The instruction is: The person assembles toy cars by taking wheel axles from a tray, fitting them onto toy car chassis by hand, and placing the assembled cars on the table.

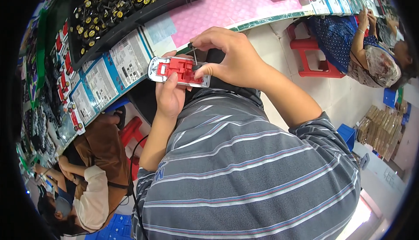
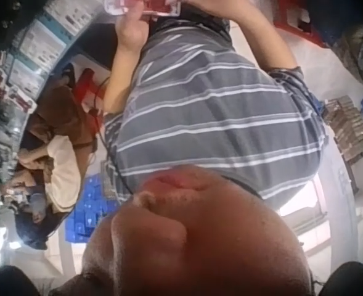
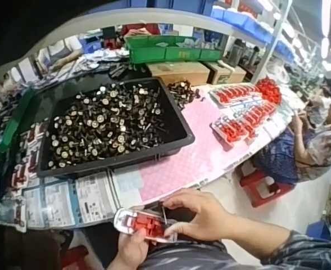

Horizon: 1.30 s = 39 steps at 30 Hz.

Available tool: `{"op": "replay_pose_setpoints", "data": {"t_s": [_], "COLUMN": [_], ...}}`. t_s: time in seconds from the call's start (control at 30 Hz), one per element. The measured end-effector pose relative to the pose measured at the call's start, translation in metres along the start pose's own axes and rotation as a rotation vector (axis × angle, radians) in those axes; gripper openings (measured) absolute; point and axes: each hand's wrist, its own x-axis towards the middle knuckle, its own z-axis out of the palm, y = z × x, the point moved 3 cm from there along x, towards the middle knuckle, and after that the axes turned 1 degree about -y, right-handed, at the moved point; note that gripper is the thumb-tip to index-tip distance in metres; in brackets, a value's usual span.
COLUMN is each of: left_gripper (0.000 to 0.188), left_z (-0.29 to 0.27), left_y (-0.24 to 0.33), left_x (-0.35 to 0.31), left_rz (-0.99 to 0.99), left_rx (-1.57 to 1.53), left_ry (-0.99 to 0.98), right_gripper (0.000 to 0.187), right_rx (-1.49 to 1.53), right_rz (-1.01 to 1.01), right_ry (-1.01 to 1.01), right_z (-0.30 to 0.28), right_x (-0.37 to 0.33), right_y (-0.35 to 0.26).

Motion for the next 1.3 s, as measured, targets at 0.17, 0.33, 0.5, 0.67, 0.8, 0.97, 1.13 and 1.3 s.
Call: {"op": "replay_pose_setpoints", "data": {"t_s": [0.17, 0.33, 0.5, 0.67, 0.8, 0.97, 1.13, 1.3], "left_gripper": [0.067, 0.068, 0.066, 0.073, 0.069, 0.062, 0.059, 0.059], "left_z": [-0.009, -0.016, -0.027, -0.032, -0.024, -0.015, -0.011, -0.012], "left_y": [0.004, 0.01, 0.015, 0.014, 0.014, 0.017, 0.016, 0.015], "left_x": [-0.008, -0.01, -0.013, -0.018, -0.021, -0.017, -0.017, -0.015], "left_rz": [0.043, -0.02, -0.017, -0.128, -0.19, -0.039, -0.065, 0.001], "left_rx": [-0.109, -0.176, -0.131, -0.036, -0.02, -0.001, 0.03, 0.019], "left_ry": [-0.09, -0.203, -0.226, -0.226, -0.226, -0.341, -0.298, -0.3], "right_gripper": [0.071, 0.076, 0.072, 0.073, 0.065, 0.035, 0.023, 0.017], "right_rx": [-0.075, 0.084, 0.308, 0.058, 0.007, 0.491, 0.117, 0.088], "right_rz": [0.048, 0.031, 0.104, 0.033, -0.02, 0.161, 0.053, 0.038], "right_ry": [-0.068, -0.247, -0.185, -0.184, -0.213, -0.138, -0.17, -0.056], "right_z": [0.012, 0.022, 0.025, 0.021, 0.019, 0.025, 0.032, 0.039], "right_x": [0.011, 0.014, 0.01, 0.016, 0.016, 0.011, 0.012, 0.013], "right_y": [-0.003, -0.008, 0.004, -0.006, -0.014, 0.017, 0.007, 0.006]}}
